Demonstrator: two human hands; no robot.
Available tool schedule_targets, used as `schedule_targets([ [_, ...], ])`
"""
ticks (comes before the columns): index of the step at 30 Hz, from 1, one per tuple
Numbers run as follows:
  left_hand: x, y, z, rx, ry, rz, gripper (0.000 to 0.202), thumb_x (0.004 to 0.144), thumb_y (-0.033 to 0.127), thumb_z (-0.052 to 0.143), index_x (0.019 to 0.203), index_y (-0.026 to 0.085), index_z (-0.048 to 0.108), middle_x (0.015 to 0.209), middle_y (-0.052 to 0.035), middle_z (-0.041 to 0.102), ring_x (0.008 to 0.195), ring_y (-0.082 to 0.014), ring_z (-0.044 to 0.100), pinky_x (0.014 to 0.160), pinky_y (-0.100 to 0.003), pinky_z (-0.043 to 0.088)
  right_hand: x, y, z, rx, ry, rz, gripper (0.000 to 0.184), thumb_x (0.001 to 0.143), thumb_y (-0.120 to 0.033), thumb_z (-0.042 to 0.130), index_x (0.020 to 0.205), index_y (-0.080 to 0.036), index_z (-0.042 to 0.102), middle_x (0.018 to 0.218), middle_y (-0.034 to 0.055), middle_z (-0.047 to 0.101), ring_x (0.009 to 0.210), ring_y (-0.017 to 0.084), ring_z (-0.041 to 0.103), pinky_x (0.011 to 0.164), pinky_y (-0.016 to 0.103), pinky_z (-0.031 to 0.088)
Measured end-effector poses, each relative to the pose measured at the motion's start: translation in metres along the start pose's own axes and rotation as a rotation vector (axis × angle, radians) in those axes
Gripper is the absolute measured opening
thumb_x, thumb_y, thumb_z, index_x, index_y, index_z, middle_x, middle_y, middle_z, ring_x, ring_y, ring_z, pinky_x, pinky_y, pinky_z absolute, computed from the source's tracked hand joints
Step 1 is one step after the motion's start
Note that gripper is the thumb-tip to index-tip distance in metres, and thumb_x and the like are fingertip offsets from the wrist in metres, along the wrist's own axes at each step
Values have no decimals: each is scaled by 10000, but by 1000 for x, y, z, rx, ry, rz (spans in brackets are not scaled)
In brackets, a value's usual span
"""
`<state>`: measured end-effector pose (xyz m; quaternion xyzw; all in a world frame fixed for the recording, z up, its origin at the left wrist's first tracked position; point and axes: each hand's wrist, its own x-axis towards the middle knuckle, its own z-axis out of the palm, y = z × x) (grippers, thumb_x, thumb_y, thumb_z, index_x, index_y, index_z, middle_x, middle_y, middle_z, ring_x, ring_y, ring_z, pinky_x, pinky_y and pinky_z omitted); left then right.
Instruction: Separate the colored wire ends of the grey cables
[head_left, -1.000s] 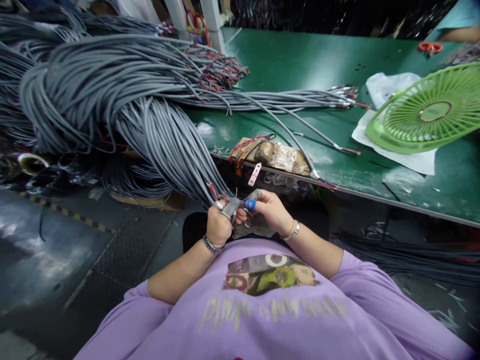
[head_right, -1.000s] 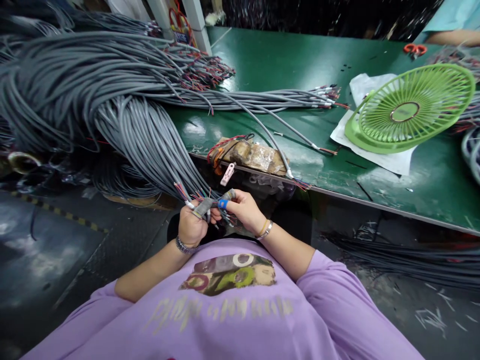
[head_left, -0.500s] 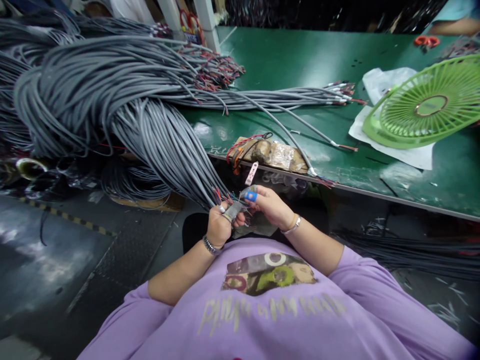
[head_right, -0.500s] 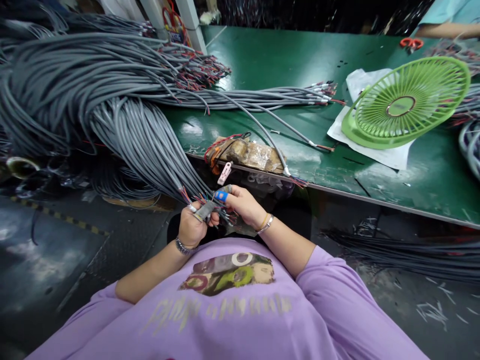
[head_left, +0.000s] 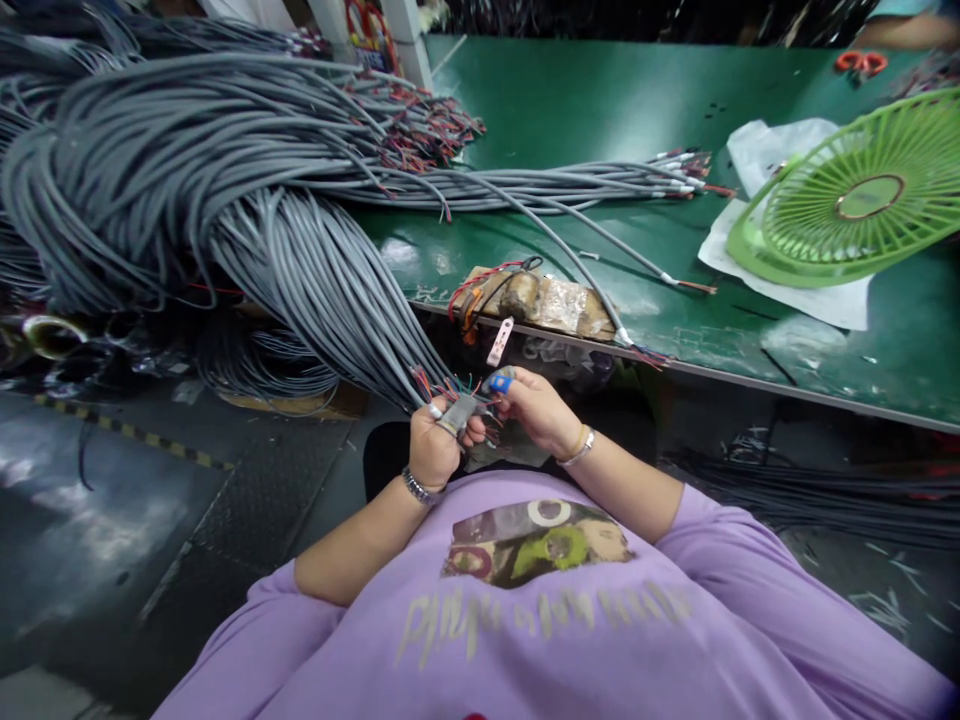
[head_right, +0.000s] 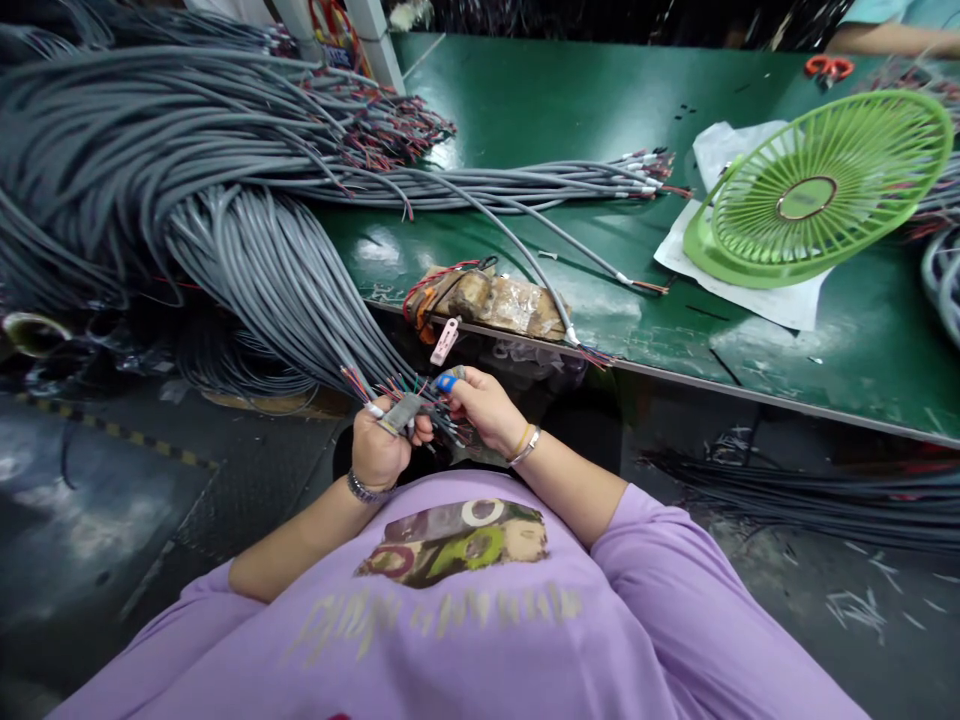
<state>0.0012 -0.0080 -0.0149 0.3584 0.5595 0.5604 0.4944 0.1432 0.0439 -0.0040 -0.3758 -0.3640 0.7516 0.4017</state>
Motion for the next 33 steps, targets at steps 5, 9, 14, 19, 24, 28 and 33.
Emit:
schedule_targets([
  [5,1,5,2,-40,51,6,291,741,400,677,596,165,584,485,-3,641,379,-99,569,346,-176,374,-4,-1,-8,31,-103,65,365,616,-400,818,815,-162,625,642,-38,586,544,78,494,534,225,411],
  [9,2,5,3,-31,59,1,275,723,389,690,601,164,591,493,0,640,384,-95,565,352,-175,376,-6,-1,-8,-48,-157,-3,374,609,-408,839,806,-156,645,689,-20,629,573,81,512,546,222,417],
  [14,2,8,2,-34,44,-19,295,718,413,683,598,164,582,488,1,625,383,-95,559,354,-180,375,-4,0,-7,-111,-175,-79,373,623,-455,833,768,-166,647,673,-12,641,602,106,526,568,239,429],
  [19,3,11,2,-102,37,-28,305,701,437,696,626,163,586,479,9,618,369,-100,554,337,-186,362,-2,2,-9,-109,-179,-100,364,632,-442,834,796,-157,679,690,-9,644,605,99,517,595,244,433],
  [24,4,10,3,-95,89,-35,284,701,419,699,650,164,586,477,21,614,363,-94,548,342,-182,371,-7,3,-6,-96,-192,-69,365,608,-420,850,713,-160,615,644,-18,614,587,102,518,585,251,437],
  [28,3,10,3,-59,98,-27,288,698,419,700,638,168,573,475,21,613,357,-88,540,340,-177,363,-9,3,-7,-115,-191,-61,360,603,-416,847,712,-162,617,655,-18,613,604,106,523,597,252,446],
  [33,1,18,3,-45,31,-28,327,697,466,693,621,166,588,451,10,601,338,-90,523,315,-176,327,5,2,-18,58,-32,-24,400,685,-533,764,724,-165,613,595,-38,537,531,74,439,538,218,410],
])
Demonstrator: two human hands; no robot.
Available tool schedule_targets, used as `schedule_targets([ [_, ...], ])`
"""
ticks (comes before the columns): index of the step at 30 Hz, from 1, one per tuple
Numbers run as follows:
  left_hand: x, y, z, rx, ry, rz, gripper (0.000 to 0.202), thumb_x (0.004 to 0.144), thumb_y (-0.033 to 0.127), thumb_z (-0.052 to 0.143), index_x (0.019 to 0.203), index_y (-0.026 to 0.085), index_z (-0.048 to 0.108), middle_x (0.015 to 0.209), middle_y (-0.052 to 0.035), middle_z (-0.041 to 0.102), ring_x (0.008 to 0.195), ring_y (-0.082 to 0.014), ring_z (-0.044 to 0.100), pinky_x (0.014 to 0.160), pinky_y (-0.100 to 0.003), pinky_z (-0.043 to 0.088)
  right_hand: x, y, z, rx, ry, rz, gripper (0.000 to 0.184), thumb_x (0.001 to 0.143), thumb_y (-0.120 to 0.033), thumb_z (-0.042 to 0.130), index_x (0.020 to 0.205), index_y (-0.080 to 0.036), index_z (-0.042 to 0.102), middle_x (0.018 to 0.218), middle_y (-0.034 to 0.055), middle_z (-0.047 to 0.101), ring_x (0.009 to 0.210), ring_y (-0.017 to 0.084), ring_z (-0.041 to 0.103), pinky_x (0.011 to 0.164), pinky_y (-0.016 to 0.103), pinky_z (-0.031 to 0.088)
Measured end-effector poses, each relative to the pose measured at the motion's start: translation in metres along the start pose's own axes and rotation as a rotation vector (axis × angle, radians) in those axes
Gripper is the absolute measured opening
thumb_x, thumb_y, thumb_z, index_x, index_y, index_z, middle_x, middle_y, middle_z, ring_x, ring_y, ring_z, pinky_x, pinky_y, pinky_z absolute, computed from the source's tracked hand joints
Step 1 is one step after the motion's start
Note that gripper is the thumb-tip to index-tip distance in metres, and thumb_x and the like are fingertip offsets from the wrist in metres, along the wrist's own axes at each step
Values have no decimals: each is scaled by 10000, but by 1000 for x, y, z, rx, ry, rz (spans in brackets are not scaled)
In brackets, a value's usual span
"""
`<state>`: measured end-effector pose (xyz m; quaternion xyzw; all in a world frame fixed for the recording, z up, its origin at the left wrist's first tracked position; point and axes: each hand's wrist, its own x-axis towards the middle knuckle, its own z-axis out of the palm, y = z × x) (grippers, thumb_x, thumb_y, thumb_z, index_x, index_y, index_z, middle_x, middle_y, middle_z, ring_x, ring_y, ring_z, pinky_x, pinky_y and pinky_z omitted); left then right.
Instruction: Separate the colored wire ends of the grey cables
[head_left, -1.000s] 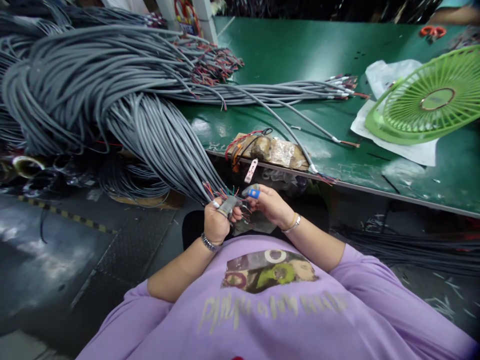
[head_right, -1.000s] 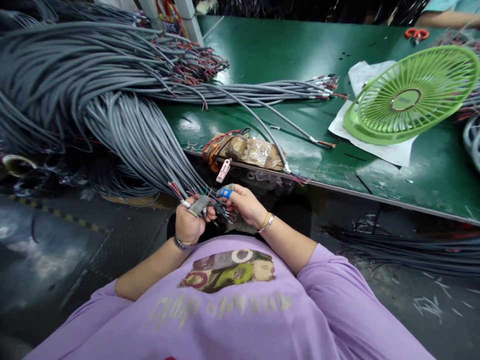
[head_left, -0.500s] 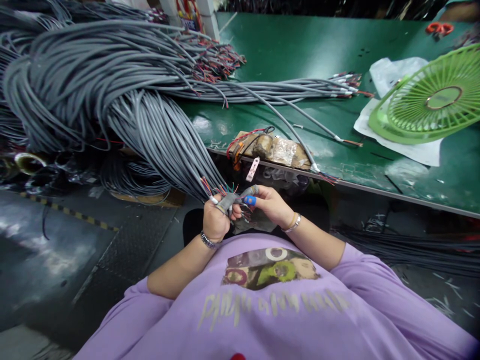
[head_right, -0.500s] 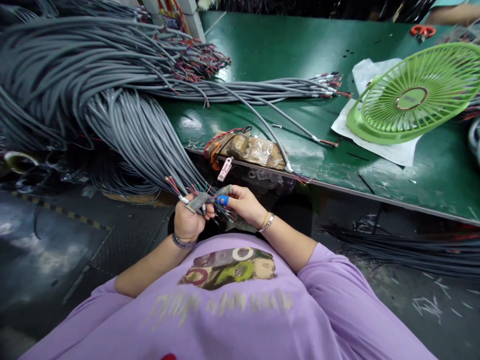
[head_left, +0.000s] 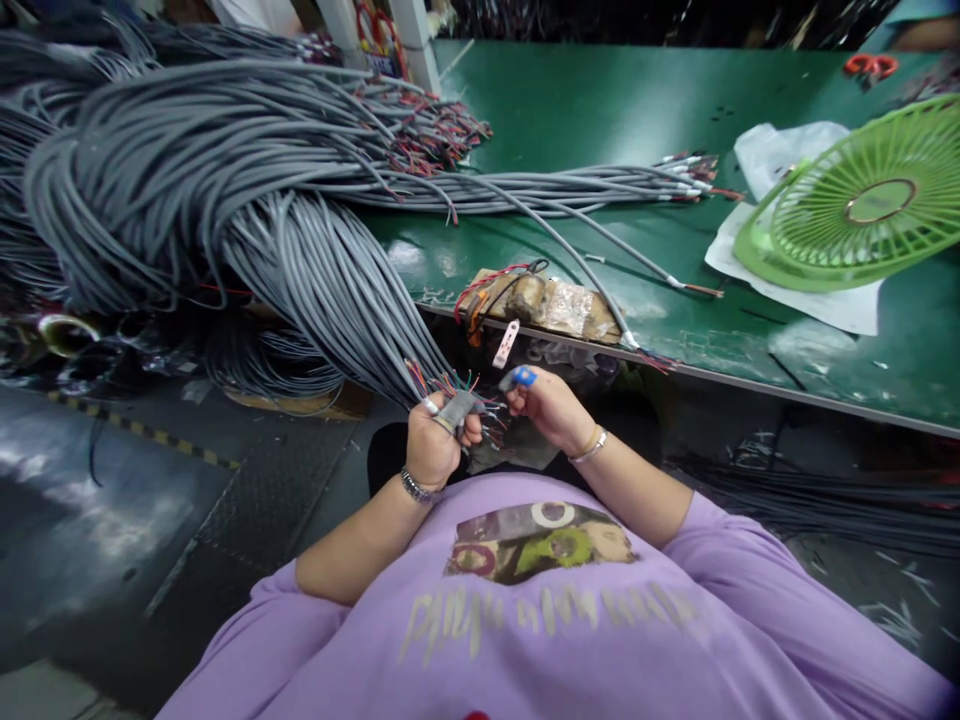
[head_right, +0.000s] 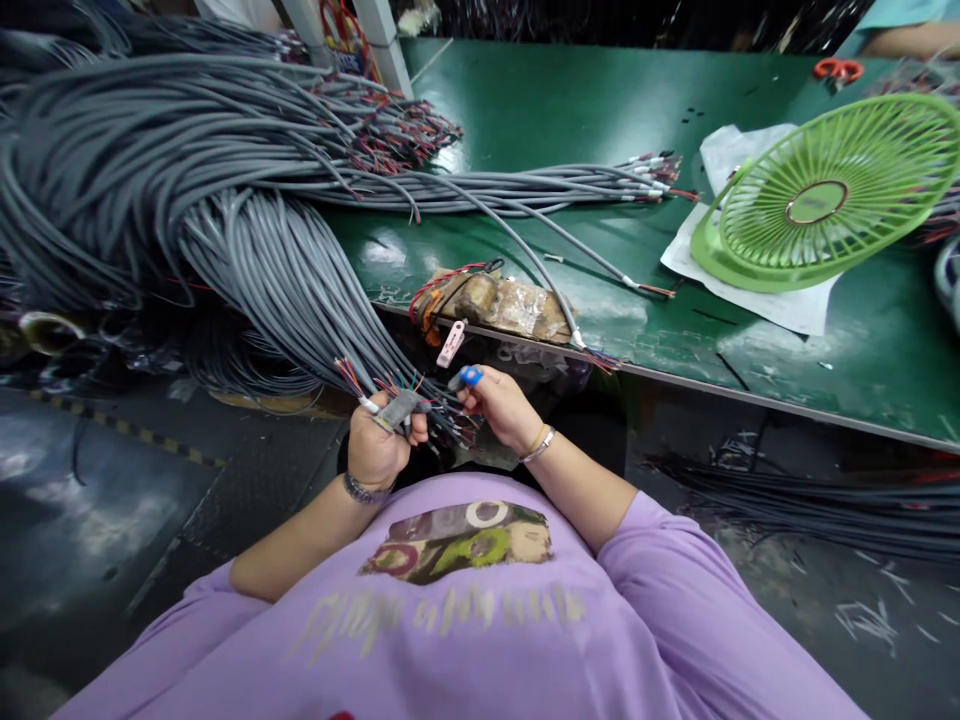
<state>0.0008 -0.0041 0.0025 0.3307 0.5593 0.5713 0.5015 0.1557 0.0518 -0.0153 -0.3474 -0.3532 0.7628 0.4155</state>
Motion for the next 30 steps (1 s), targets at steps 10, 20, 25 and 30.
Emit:
schedule_targets([
  [10,14,25,3,-53,-352,-160,263,653,397,722,596,152,647,374,9,533,275,-88,436,288,-193,298,27,-29,7,86,-241,151,505,704,-626,725,903,-169,648,749,10,630,519,63,419,439,184,314],
  [20,19,24,7,-22,-384,-173,307,635,431,730,607,141,633,372,17,526,273,-81,425,290,-184,290,35,-13,18,63,19,-151,560,700,-723,650,742,-165,613,586,-33,511,502,71,366,473,222,285],
  [25,22,21,11,-4,-395,-177,317,640,428,736,599,139,612,370,22,525,274,-76,422,295,-180,295,40,-17,24,300,52,-41,488,677,-623,752,762,-154,646,600,-32,549,523,65,412,479,209,310],
  [30,24,18,14,7,-362,-193,329,628,431,739,577,151,574,369,18,531,271,-75,419,293,-181,298,40,-19,28,354,74,-30,446,692,-574,771,735,-147,649,574,-32,546,504,62,402,464,208,304],
])
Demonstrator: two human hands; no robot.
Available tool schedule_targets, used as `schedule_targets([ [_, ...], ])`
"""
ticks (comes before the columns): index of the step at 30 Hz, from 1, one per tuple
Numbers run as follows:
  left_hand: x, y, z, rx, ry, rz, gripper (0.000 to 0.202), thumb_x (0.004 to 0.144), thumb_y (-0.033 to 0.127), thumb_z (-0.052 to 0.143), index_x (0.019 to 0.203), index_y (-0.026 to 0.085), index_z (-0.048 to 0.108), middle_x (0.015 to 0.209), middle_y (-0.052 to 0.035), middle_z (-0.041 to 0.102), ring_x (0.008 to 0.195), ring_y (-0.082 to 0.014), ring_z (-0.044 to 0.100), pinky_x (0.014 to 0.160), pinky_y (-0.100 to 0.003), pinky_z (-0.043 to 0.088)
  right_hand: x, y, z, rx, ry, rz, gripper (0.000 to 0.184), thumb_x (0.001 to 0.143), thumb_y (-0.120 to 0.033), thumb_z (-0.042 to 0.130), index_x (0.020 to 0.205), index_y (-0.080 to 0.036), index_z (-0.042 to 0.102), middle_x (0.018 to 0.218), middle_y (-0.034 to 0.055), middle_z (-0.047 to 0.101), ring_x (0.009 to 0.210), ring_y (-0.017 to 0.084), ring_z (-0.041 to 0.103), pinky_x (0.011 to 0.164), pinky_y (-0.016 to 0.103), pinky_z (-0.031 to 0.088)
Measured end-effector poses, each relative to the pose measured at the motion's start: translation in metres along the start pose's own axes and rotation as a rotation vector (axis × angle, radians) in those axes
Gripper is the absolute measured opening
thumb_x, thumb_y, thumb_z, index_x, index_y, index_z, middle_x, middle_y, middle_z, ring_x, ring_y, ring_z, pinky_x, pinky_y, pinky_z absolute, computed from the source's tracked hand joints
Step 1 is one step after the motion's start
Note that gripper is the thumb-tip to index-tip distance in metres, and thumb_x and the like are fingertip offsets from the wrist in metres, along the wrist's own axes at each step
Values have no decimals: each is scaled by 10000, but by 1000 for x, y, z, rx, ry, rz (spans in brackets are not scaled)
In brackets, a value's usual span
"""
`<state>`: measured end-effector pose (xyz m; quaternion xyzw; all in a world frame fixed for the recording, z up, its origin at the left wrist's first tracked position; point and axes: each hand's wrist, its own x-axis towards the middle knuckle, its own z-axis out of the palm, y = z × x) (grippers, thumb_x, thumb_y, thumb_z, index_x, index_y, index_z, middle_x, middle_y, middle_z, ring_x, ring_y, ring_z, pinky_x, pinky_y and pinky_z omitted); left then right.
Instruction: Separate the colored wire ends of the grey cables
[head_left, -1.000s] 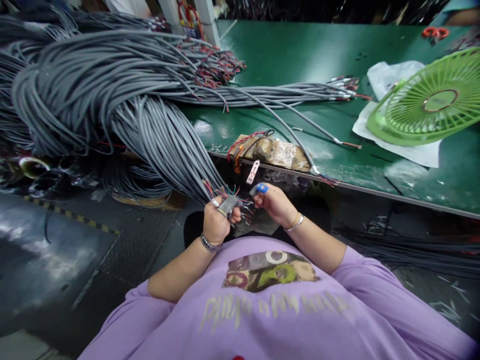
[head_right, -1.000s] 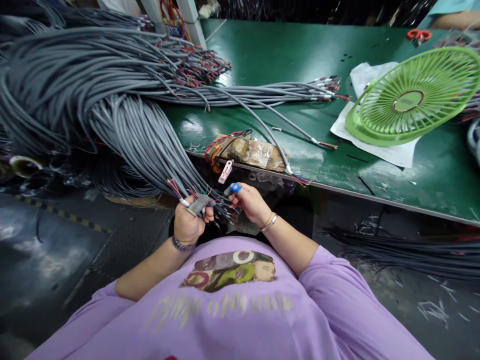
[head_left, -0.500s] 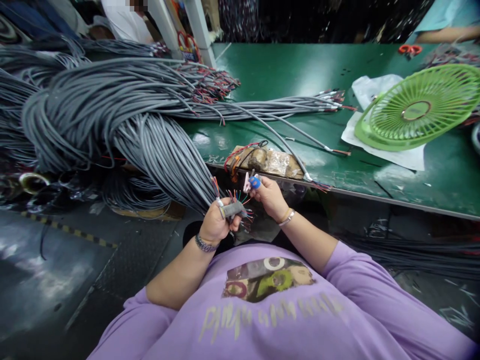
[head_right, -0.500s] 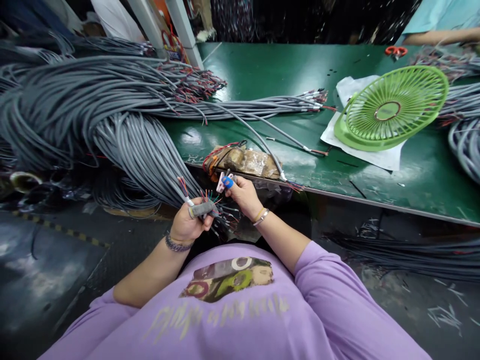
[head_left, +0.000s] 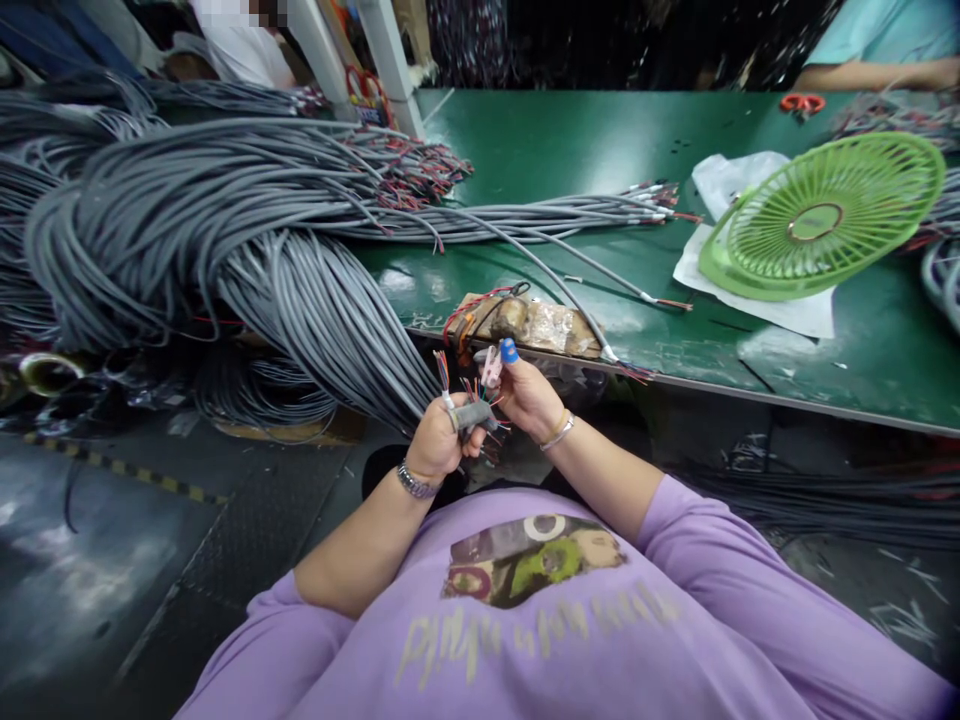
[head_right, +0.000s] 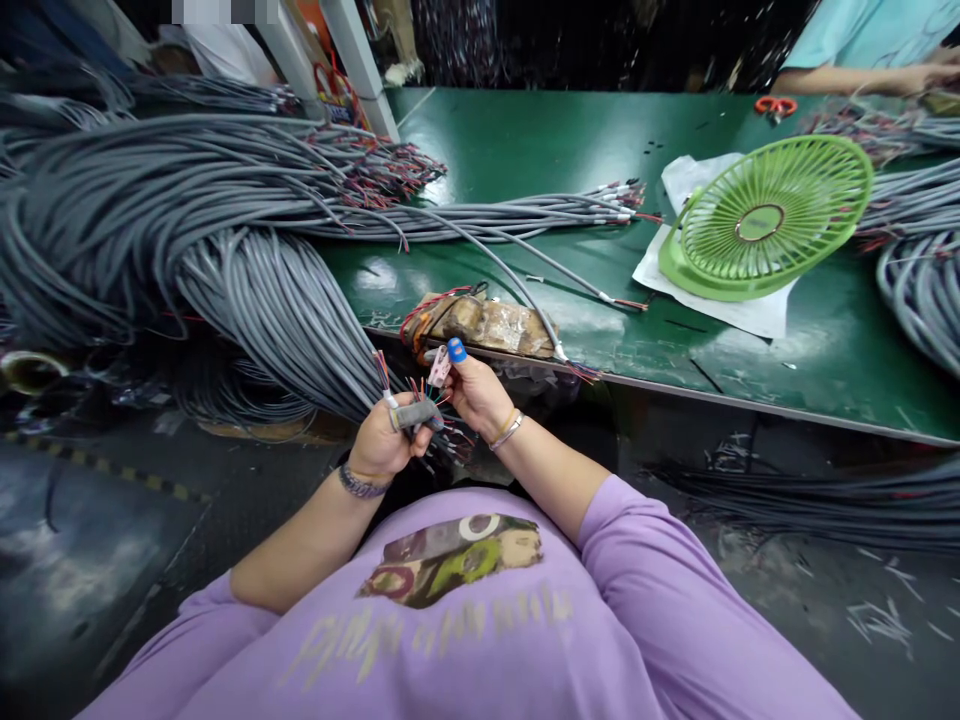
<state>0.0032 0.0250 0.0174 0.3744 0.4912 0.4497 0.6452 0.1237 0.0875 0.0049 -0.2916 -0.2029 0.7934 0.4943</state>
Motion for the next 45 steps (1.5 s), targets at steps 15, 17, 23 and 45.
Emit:
schedule_targets([
  [15,-25,-11,4,-19,174,145,337,704,463,719,622,158,600,440,18,580,331,-79,487,322,-176,329,-14,-7,-7,-90,-122,125,400,780,-558,686,821,-163,641,721,-6,607,551,71,462,494,194,380],
  [17,-24,-11,7,-20,211,174,324,714,451,710,624,160,601,448,19,582,338,-76,491,322,-172,311,-16,-7,-6,-116,-113,65,365,751,-504,733,805,-156,638,682,-24,578,541,61,448,490,184,366],
  [23,-17,-8,11,-33,218,181,339,714,472,690,611,166,584,447,22,567,344,-77,488,329,-178,314,-17,-8,-2,-141,-31,36,445,704,-579,743,779,-158,619,652,-31,568,527,58,443,467,186,337],
  [45,-20,-17,2,-7,302,257,279,700,426,732,681,166,632,484,23,616,368,-85,529,358,-184,380,-15,-12,-5,-101,-105,216,492,832,-656,571,878,-174,658,764,18,643,571,96,512,520,223,448],
])
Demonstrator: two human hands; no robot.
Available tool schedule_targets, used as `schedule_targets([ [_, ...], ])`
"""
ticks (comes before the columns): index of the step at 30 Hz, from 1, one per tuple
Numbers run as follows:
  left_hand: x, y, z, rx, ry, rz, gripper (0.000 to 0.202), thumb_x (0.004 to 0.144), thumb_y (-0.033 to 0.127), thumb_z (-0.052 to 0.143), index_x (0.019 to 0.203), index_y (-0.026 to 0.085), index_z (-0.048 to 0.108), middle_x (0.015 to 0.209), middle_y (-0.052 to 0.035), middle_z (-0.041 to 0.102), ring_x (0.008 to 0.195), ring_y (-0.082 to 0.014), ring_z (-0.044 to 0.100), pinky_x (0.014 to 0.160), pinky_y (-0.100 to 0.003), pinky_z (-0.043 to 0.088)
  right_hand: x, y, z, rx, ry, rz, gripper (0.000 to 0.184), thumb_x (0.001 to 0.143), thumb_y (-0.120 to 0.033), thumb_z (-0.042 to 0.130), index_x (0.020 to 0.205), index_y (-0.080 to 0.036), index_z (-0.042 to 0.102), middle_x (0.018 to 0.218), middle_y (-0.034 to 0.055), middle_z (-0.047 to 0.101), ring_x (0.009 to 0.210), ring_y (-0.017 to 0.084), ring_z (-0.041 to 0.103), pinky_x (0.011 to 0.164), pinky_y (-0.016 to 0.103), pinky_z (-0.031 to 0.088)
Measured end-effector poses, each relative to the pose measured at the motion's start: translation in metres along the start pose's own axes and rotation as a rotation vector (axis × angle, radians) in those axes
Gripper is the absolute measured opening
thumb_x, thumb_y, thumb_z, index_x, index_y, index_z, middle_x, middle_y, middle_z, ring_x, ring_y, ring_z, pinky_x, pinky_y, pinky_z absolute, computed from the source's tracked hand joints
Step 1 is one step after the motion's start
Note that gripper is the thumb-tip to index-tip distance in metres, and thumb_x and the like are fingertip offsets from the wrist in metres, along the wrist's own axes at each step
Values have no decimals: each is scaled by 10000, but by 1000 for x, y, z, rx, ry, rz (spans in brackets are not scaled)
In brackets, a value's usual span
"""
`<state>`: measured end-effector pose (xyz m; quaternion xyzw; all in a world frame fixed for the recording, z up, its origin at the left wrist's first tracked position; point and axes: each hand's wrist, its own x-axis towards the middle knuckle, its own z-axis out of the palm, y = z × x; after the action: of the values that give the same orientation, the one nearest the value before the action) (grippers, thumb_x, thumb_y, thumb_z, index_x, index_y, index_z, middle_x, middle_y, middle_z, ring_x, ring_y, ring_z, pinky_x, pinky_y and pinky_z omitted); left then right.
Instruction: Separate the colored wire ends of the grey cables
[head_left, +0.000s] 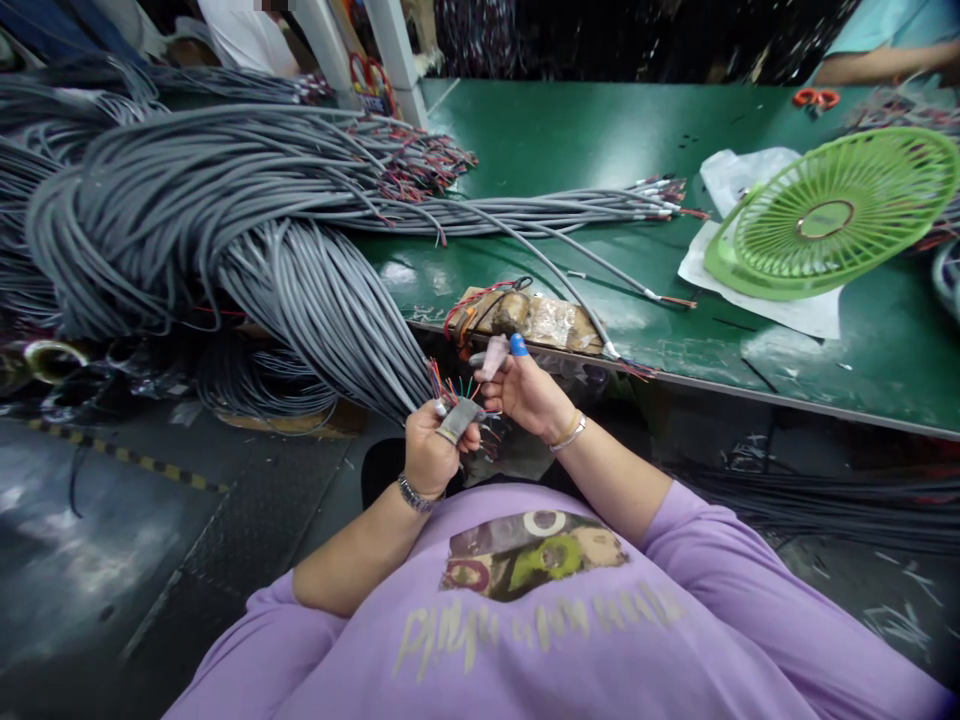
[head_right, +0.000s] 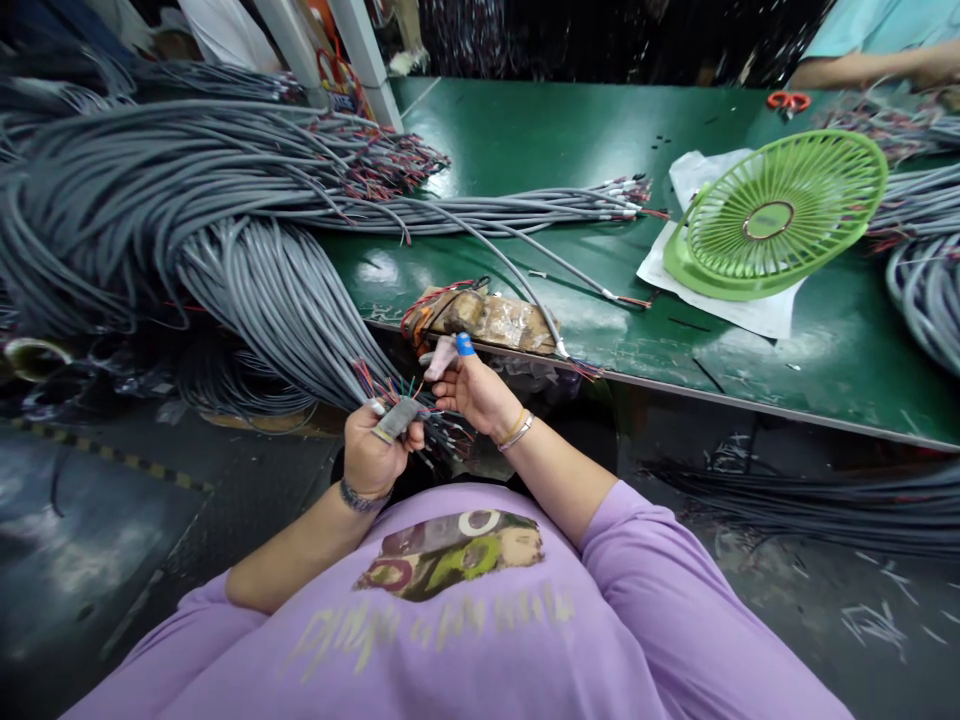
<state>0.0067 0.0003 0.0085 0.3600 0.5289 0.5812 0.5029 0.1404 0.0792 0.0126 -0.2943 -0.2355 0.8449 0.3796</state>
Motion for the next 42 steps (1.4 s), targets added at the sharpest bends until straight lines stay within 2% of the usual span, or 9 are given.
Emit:
schedule_targets([
  [4,3,-2,0,5,49,57,257,720,405,730,691,165,642,486,27,621,372,-81,537,363,-175,394,1,4,0,-17,-17,-108,375,791,-535,696,815,-166,632,742,-1,627,566,74,484,524,200,444],
  [10,5,-3,6,13,36,75,240,733,387,722,707,160,648,500,27,630,386,-77,548,376,-164,411,2,6,1,74,64,-124,395,721,-531,763,828,-168,647,721,-11,629,571,77,509,494,192,420],
  [14,7,-5,10,48,10,67,235,746,380,709,702,160,639,503,29,626,392,-73,549,380,-161,405,4,4,3,156,149,-95,335,754,-489,759,798,-176,646,714,-8,644,617,90,552,523,198,427],
  [24,11,-12,12,119,14,37,260,742,417,704,728,166,640,510,28,629,395,-80,558,375,-163,397,8,8,4,186,160,-124,291,825,-484,693,863,-196,678,770,11,680,670,114,581,561,210,437],
  [29,6,-12,7,85,10,59,260,747,417,706,726,167,638,513,26,634,392,-81,557,374,-167,398,2,9,-1,188,82,-76,395,811,-589,653,876,-199,654,775,4,667,670,113,580,551,207,429],
  [32,3,-13,1,46,21,108,259,744,419,715,752,169,647,525,24,645,405,-86,571,385,-171,412,-1,8,-10,189,42,-38,407,799,-596,660,854,-193,639,765,2,662,650,108,572,549,206,440],
  [37,9,-5,-6,112,154,217,307,729,463,723,775,168,651,532,22,648,414,-92,584,395,-176,426,-7,8,-21,93,23,-10,307,786,-471,715,818,-174,646,766,11,671,633,94,573,568,202,468],
  [40,14,0,-6,170,205,273,299,736,460,718,748,170,646,533,21,646,423,-94,588,428,-190,462,-13,12,-21,-20,-54,-39,313,655,-352,830,840,-166,660,767,7,673,621,90,562,564,210,467],
  [42,14,2,-6,215,207,302,278,748,441,709,717,173,641,536,19,648,432,-95,589,452,-198,482,-18,17,-17,-87,-86,-62,359,594,-346,865,818,-159,656,753,6,665,598,82,537,553,213,453],
])
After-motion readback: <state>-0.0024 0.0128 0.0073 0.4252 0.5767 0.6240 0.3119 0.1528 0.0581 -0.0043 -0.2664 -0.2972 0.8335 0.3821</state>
